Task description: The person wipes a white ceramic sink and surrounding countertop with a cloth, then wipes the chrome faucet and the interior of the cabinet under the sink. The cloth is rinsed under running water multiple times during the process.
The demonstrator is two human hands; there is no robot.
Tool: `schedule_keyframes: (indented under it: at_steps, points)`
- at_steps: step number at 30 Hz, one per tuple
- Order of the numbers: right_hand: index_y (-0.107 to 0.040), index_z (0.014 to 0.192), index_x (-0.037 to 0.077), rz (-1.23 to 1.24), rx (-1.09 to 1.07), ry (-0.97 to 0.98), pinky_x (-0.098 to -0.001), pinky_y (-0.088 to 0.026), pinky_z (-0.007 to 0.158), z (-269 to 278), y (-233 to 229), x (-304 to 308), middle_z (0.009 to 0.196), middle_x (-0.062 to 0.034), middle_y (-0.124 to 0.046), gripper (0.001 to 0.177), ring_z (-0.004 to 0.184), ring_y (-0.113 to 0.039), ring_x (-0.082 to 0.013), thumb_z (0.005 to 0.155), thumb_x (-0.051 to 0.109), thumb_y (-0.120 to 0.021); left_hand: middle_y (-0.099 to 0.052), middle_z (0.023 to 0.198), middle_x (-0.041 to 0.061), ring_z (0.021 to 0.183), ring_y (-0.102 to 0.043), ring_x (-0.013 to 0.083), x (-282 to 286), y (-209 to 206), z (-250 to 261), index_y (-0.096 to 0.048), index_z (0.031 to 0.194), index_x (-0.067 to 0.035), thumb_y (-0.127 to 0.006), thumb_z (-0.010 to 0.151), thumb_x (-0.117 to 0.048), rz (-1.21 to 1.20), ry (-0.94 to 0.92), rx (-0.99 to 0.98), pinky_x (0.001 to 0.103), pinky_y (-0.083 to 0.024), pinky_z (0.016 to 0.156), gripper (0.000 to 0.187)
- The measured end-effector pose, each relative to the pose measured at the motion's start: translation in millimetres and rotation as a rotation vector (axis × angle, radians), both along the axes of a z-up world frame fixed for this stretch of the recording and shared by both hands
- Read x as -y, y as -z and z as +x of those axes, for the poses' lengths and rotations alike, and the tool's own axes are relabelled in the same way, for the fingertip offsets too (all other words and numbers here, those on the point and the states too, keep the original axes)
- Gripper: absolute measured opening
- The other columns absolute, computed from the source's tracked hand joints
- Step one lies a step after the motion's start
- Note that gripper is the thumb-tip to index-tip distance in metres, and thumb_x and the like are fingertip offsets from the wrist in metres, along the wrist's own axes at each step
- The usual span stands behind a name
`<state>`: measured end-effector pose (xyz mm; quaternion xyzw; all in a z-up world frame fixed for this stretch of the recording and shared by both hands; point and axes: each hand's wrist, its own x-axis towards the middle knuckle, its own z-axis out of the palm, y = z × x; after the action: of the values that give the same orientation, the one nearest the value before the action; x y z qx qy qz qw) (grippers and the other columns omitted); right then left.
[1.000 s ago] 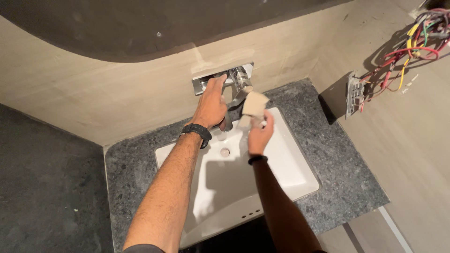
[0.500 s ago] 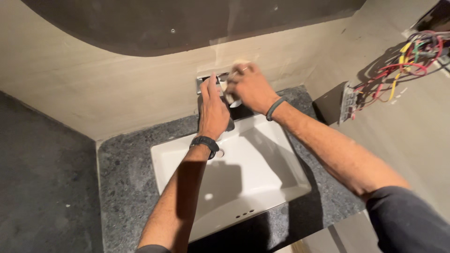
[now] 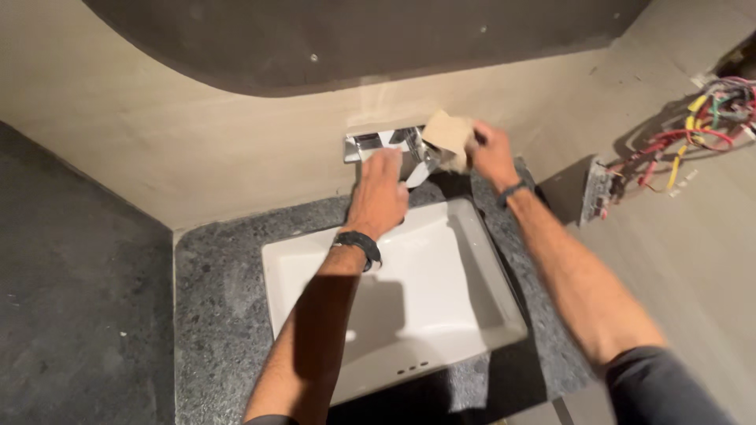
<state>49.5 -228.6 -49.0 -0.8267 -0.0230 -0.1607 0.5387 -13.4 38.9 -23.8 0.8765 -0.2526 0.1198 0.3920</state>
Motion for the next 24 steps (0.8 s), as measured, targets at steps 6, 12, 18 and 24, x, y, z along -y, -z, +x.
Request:
schedule_keyframes:
  at_steps: [6, 12, 18, 24]
  points:
    - [-0.052, 0.137, 0.008, 1.156, -0.063, -0.003, -0.0413, -0.064, 0.084, 5, 154, -22, 0.121, -0.0139, -0.066, 0.043, 0.103, -0.072, -0.0256, 0.098, -0.008, -0.045, -0.055, 0.137, 0.024, 0.145, -0.027, 0.0476, 16, 4, -2, -0.042, 0.145, 0.002, -0.074, 0.084, -0.021, 0.14, 0.057, -0.08, 0.051, -0.028, 0.117, 0.073]
    - [-0.054, 0.142, 0.006, 1.369, -0.101, -0.065, -0.0313, -0.053, 0.087, 21, 240, -74, 0.122, -0.0096, -0.065, 0.042, 0.102, -0.066, -0.0177, 0.103, -0.006, -0.047, -0.056, 0.136, 0.025, 0.148, -0.025, 0.0463, 19, 1, 4, -0.041, 0.149, 0.0, -0.073, 0.086, -0.026, 0.25, 0.077, -0.132, 0.051, -0.027, 0.122, 0.075]
    - [-0.055, 0.136, -0.002, 1.222, -0.032, -0.023, -0.0332, -0.058, 0.092, -4, 153, -42, 0.118, -0.0128, -0.068, 0.036, 0.103, -0.069, -0.021, 0.1, -0.004, -0.05, -0.05, 0.144, 0.026, 0.15, -0.018, 0.0442, 22, -11, -1, -0.034, 0.152, 0.002, -0.072, 0.088, -0.03, 0.221, 0.062, -0.192, 0.051, -0.023, 0.12, 0.081]
    - [-0.069, 0.126, 0.005, 0.462, 0.058, 0.195, -0.0276, -0.052, 0.083, -15, 27, -17, 0.113, -0.0074, -0.071, 0.033, 0.098, -0.064, -0.0162, 0.094, -0.001, -0.06, -0.05, 0.145, 0.027, 0.15, -0.016, 0.0435, 21, -11, -1, -0.031, 0.153, 0.004, -0.073, 0.087, -0.03, 0.198, 0.071, -0.203, 0.05, -0.02, 0.122, 0.086]
